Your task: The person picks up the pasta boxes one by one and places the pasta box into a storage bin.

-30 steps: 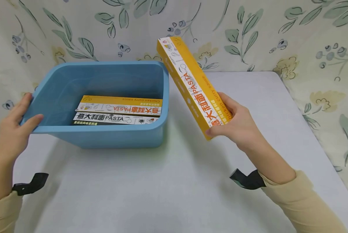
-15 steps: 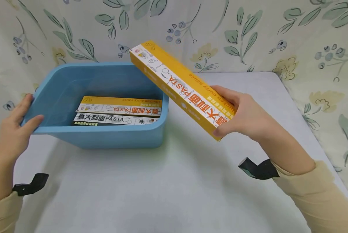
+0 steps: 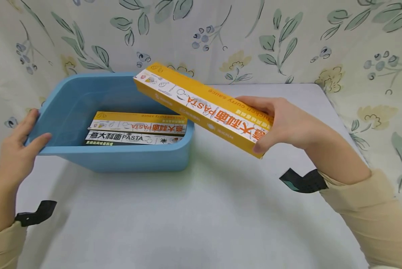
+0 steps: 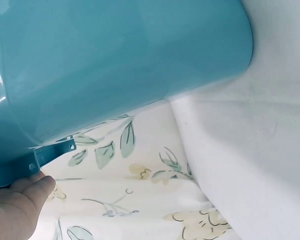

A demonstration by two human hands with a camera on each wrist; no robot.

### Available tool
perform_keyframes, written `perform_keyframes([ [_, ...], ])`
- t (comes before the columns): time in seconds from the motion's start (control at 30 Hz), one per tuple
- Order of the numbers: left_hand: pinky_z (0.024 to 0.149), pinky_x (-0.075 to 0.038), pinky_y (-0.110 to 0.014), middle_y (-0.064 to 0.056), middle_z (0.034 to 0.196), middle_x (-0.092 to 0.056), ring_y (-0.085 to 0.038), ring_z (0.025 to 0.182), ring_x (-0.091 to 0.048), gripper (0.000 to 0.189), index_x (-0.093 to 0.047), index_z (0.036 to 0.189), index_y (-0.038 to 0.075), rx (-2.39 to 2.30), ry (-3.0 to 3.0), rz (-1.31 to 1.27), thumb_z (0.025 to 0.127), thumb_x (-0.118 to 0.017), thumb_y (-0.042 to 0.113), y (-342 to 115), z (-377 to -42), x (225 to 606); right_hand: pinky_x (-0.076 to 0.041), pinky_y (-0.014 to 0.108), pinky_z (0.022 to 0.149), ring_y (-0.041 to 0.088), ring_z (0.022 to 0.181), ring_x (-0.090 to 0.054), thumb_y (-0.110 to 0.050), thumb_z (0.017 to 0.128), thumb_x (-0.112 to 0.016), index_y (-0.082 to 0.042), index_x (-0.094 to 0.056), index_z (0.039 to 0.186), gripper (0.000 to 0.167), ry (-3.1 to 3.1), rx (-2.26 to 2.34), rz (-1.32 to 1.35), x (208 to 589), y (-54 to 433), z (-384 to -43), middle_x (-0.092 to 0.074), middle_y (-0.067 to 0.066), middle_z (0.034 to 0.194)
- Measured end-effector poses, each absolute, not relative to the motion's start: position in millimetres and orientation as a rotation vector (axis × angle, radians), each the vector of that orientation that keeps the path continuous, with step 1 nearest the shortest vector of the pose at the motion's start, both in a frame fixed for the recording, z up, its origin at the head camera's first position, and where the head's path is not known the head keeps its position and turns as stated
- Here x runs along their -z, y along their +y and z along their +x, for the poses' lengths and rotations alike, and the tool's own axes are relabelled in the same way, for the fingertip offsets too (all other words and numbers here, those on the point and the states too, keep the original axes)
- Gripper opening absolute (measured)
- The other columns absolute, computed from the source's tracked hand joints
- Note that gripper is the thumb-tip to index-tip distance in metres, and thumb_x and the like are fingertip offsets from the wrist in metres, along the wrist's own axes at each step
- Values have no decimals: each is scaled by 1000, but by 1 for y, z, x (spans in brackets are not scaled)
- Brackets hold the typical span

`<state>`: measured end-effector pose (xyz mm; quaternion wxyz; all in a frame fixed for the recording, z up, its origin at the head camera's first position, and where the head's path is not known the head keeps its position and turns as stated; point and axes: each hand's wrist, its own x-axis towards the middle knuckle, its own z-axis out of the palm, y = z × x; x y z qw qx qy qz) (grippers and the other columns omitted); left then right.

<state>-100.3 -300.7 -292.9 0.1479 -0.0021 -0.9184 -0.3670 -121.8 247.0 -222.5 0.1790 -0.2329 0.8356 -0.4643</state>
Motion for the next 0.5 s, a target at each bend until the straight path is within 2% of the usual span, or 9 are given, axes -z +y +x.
perform_keyframes([
  [0.2,104,-11,-72,-11,161,-14,-42,145,-11,66,-18,156,15,1046,-2646,-21,98,-47,26,-301,-101,292,-54,32,65,24,102,-48,4,62,-80,-19,-38,151,101,2386,1214,-599,217,245,-125,-50,7,131],
  [0.5,101,-12,-74,-11,161,-14,-44,144,-11,67,-17,156,15,1038,-2657,-14,98,-47,27,-302,-101,292,-50,30,68,24,100,-49,0,59,-81,-17,-41,149,100,2347,1137,-727,206,233,-135,-52,7,132],
])
